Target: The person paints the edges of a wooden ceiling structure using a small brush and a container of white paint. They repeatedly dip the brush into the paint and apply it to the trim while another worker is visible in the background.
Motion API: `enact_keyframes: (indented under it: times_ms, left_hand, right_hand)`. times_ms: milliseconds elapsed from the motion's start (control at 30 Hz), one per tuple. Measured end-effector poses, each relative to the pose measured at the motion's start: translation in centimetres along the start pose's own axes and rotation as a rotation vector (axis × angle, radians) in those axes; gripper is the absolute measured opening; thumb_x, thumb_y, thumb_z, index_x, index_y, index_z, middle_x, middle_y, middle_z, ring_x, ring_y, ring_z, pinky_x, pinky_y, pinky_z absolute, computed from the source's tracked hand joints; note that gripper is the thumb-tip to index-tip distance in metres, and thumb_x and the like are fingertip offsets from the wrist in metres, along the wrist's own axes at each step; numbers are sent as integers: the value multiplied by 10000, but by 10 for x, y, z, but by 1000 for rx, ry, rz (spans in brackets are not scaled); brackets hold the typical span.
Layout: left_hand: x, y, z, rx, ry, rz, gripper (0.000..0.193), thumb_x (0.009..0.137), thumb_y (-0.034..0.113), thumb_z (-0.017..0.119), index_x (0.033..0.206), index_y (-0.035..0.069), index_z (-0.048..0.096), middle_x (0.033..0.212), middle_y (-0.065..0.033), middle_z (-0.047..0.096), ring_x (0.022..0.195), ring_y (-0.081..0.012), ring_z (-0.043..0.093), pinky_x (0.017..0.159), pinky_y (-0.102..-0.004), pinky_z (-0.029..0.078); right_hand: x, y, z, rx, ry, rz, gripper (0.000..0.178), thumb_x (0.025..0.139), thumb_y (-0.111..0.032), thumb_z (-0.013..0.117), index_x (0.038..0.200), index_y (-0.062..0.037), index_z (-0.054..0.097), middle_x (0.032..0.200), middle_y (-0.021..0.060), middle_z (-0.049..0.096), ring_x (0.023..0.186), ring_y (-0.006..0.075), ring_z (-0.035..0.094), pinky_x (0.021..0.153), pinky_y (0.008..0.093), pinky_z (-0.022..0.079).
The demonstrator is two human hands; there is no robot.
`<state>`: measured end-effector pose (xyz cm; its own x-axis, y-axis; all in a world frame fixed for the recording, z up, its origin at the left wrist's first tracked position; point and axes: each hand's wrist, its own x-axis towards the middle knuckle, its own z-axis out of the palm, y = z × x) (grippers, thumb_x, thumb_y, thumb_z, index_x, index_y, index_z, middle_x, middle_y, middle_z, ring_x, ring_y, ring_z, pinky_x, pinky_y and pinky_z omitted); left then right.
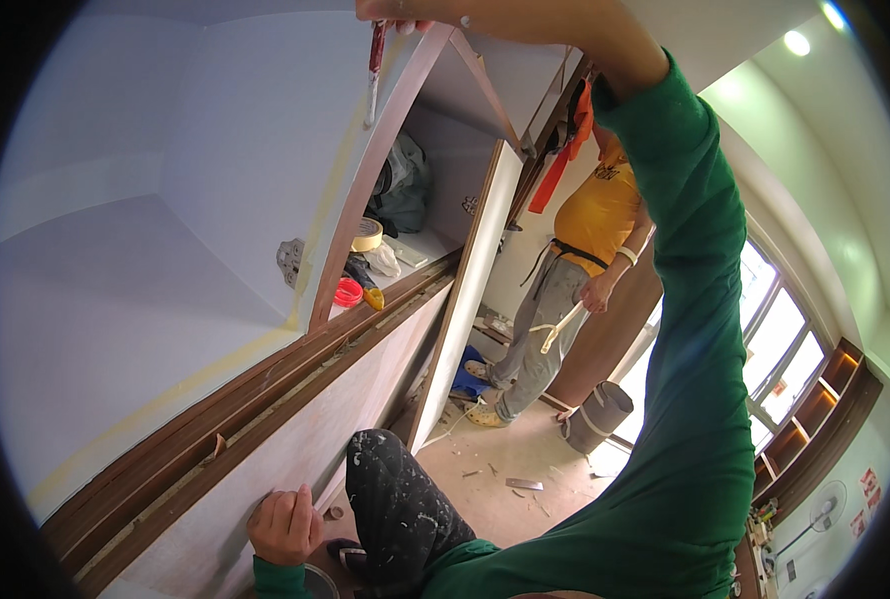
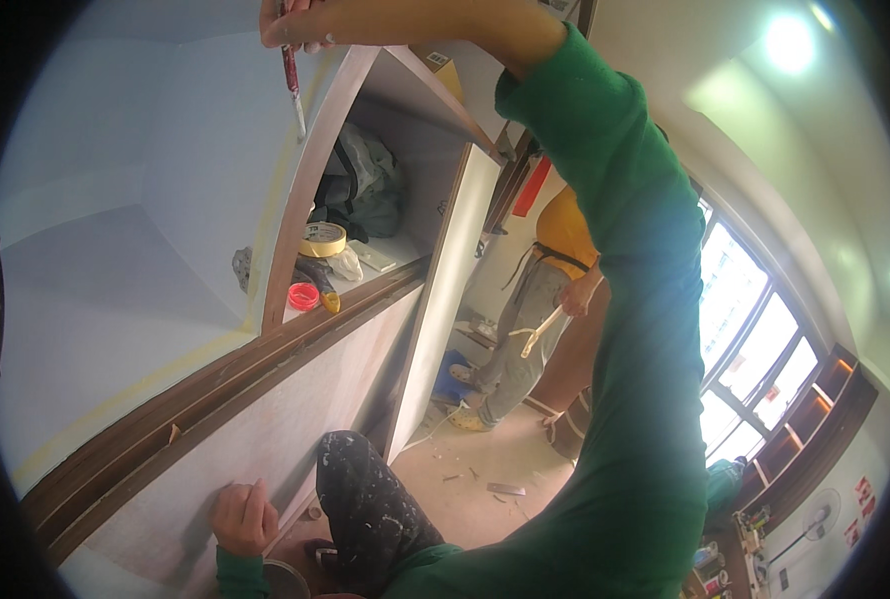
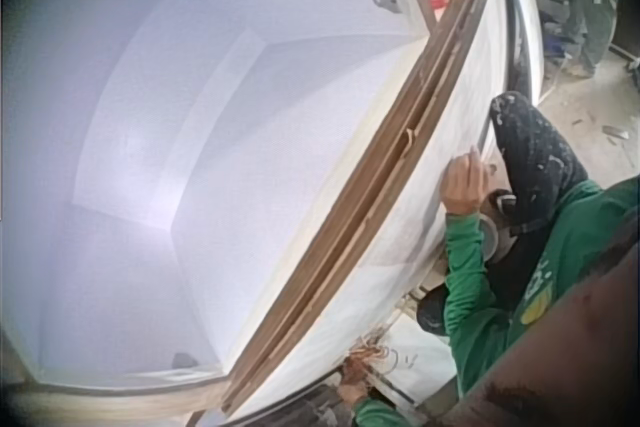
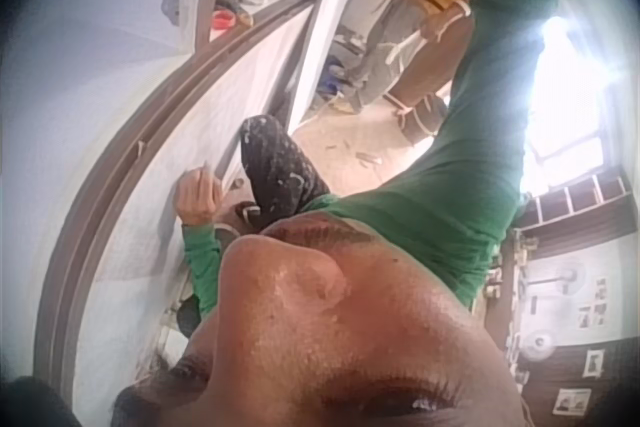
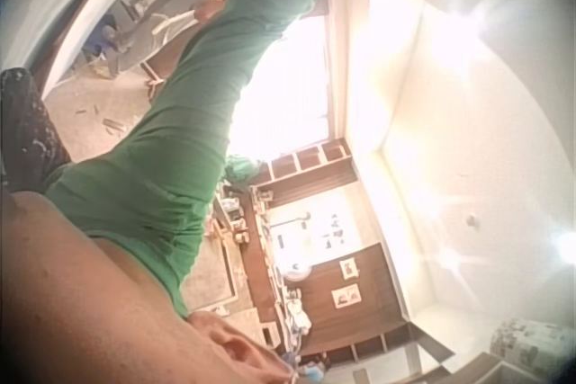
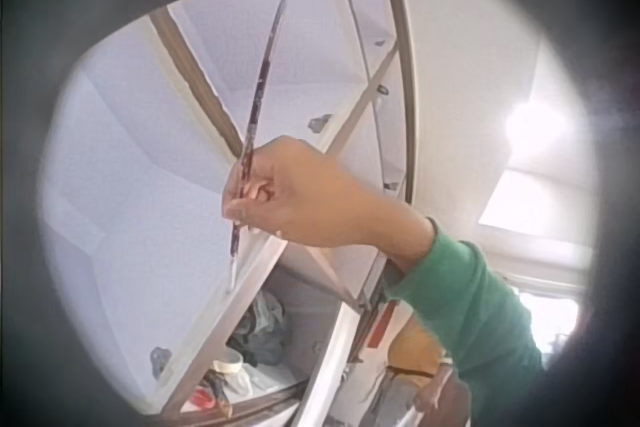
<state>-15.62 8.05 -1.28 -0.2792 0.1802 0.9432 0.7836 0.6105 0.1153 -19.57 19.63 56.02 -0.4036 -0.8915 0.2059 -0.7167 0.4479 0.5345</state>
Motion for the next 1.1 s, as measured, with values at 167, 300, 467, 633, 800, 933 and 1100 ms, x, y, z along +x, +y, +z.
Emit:
enact_keyframes:
  times_ms: [167,300,467,633,800,933,1100]
  left_hand:
    - [-1,2,0,-24,0,-20,277,815,68,667,1071,-22,724,892,-142,648,791,-347,669,698,-457,588]
    - [-1,2,0,-50,3,-27,260,817,59,659,1056,-25,719,894,-153,646,793,-367,664,700,-475,579]
    - [-1,2,1,-49,3,-23,259,815,56,661,1055,-25,717,890,-157,645,792,-370,664,713,-482,583]
    - [-2,3,1,-48,0,-31,261,819,58,660,1061,-23,716,890,-161,646,791,-378,663,720,-492,582]
    - [-2,2,0,-63,-8,-34,263,823,55,656,1068,-25,713,891,-164,649,783,-381,659,715,-493,579]
    - [0,1,0,-38,0,-16,275,826,69,662,1079,-19,721,891,-147,652,789,-359,669,714,-471,589]
    - [0,0,-2,16,-3,4,289,827,97,672,1088,-5,741,897,-112,656,801,-311,685,717,-427,608]
  right_hand:
    - [-4,0,8,140,-25,36,198,923,-160,733,971,32,748,802,111,715,753,179,673,716,342,530]
    - [-7,0,4,7,-20,80,190,933,-160,728,964,26,749,784,91,712,759,155,675,702,319,532]
    - [-4,0,-3,101,30,112,181,918,-154,734,932,25,756,772,79,708,749,138,666,696,307,526]
    - [-2,6,4,112,22,43,186,918,-154,736,918,32,753,782,60,715,733,132,661,696,293,523]
    - [-1,5,-5,34,53,72,189,912,-150,735,918,39,751,777,58,711,729,129,653,688,296,516]
    - [-2,4,-9,86,45,123,173,904,-138,731,913,33,754,778,63,714,732,131,658,691,295,518]
    - [-3,6,-5,53,121,59,179,902,-140,731,921,37,754,794,74,730,737,134,670,699,295,531]
